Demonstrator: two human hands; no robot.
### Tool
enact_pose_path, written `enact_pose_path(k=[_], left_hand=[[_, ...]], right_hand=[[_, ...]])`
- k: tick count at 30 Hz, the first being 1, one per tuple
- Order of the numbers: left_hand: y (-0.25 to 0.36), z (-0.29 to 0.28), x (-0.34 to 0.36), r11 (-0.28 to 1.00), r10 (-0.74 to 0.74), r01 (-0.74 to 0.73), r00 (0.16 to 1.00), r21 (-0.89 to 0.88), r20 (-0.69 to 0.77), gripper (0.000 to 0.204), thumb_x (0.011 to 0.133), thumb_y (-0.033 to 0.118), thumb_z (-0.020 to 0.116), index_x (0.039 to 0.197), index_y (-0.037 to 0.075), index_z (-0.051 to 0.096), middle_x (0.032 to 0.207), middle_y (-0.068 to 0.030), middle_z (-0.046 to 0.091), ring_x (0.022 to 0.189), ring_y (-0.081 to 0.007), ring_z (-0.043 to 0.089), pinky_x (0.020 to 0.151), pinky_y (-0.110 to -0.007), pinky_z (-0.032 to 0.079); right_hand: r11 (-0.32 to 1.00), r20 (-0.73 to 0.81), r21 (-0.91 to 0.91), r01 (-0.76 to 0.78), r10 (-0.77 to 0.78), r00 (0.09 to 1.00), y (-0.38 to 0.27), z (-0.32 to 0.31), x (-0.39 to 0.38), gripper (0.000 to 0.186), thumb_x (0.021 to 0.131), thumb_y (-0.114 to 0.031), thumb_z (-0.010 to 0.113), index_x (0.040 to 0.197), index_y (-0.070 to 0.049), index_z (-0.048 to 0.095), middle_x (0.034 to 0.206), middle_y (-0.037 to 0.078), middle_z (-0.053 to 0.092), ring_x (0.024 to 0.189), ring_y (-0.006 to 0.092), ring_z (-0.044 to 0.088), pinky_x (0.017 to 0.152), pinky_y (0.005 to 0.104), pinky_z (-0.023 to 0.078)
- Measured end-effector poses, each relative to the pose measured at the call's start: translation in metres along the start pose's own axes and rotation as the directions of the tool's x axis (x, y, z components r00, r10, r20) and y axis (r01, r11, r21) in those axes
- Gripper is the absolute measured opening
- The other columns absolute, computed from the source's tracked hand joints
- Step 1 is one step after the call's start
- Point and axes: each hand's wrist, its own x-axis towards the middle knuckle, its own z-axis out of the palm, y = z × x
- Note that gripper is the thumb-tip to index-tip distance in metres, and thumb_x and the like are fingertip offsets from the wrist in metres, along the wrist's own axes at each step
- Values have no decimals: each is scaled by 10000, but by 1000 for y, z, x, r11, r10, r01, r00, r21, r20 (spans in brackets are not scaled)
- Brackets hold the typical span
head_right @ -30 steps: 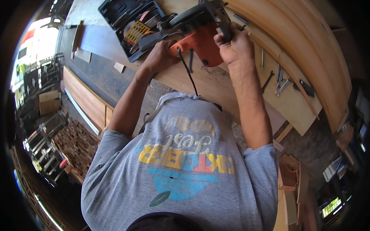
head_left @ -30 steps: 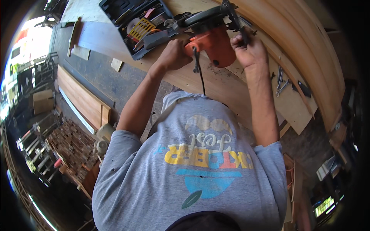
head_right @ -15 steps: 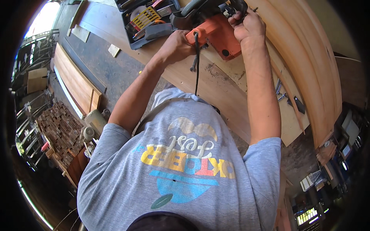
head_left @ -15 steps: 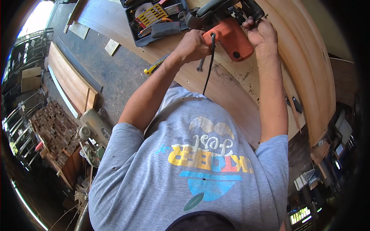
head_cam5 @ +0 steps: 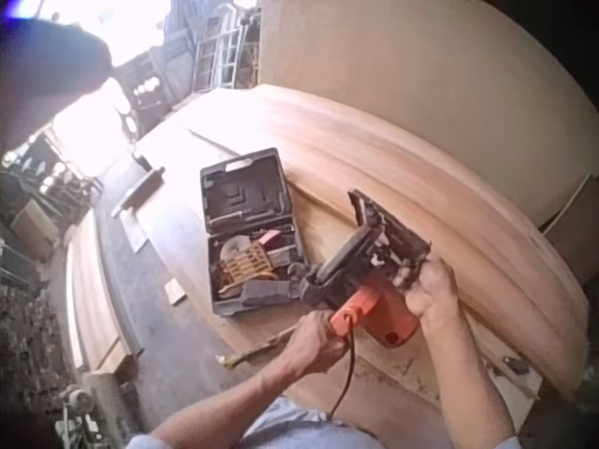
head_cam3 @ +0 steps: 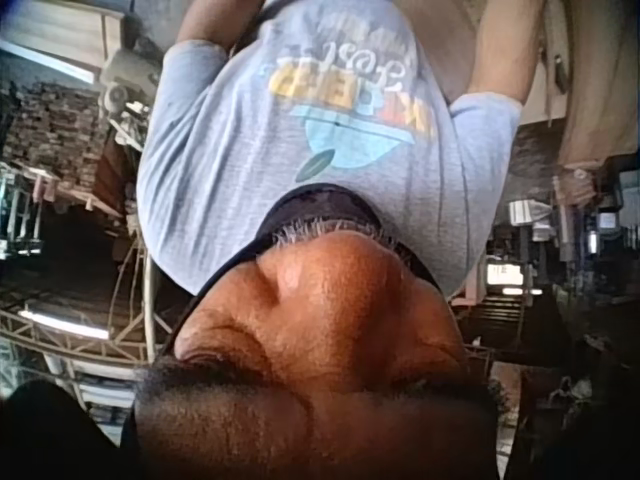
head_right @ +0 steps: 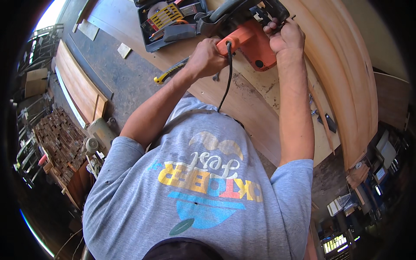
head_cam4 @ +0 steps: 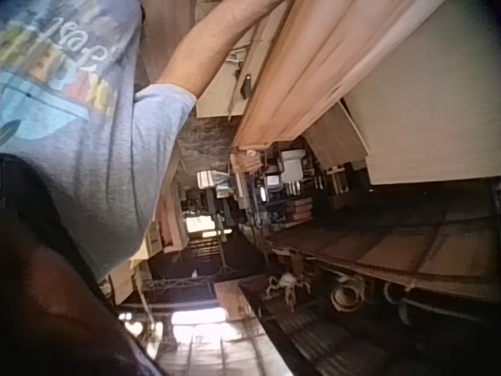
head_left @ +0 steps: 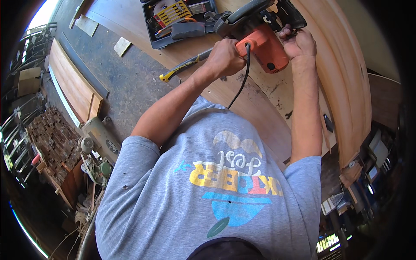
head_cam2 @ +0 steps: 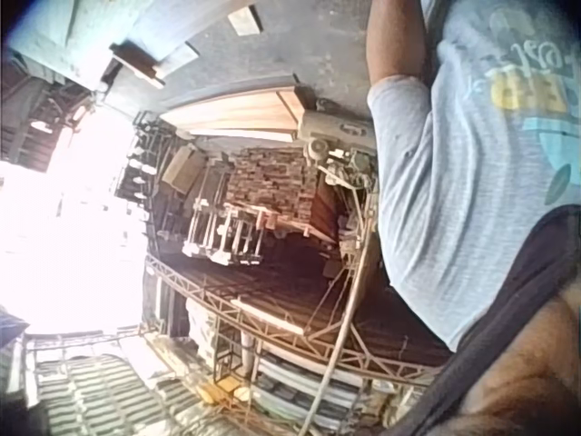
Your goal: Adjusting the blade of a circular saw using a wrench on a workbench.
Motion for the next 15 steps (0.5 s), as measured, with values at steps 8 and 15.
enact_pose_path(k=[8, 15], left_hand=[[19, -9, -10, 999, 17, -17, 1000, -45, 11, 164, 777, 110, 674, 750, -48, 640, 629, -123, 579, 508, -240, 507, 520, -392, 467], [1, -10, 5, 994, 55, -48, 996, -98, 69, 181, 780, 136, 703, 755, -33, 642, 623, -88, 565, 521, -204, 480, 520, -377, 456]], right_hand=[[997, -57, 44, 71, -68, 996, 2, -7, -19, 231, 1045, -96, 427, 1106, 28, 612, 895, 161, 656, 692, 206, 561, 652, 342, 494], [747, -120, -506, 431, -556, 823, 35, -45, -47, 232, 1067, -202, 499, 1121, -18, 631, 926, 114, 710, 783, 174, 642, 760, 312, 517]])
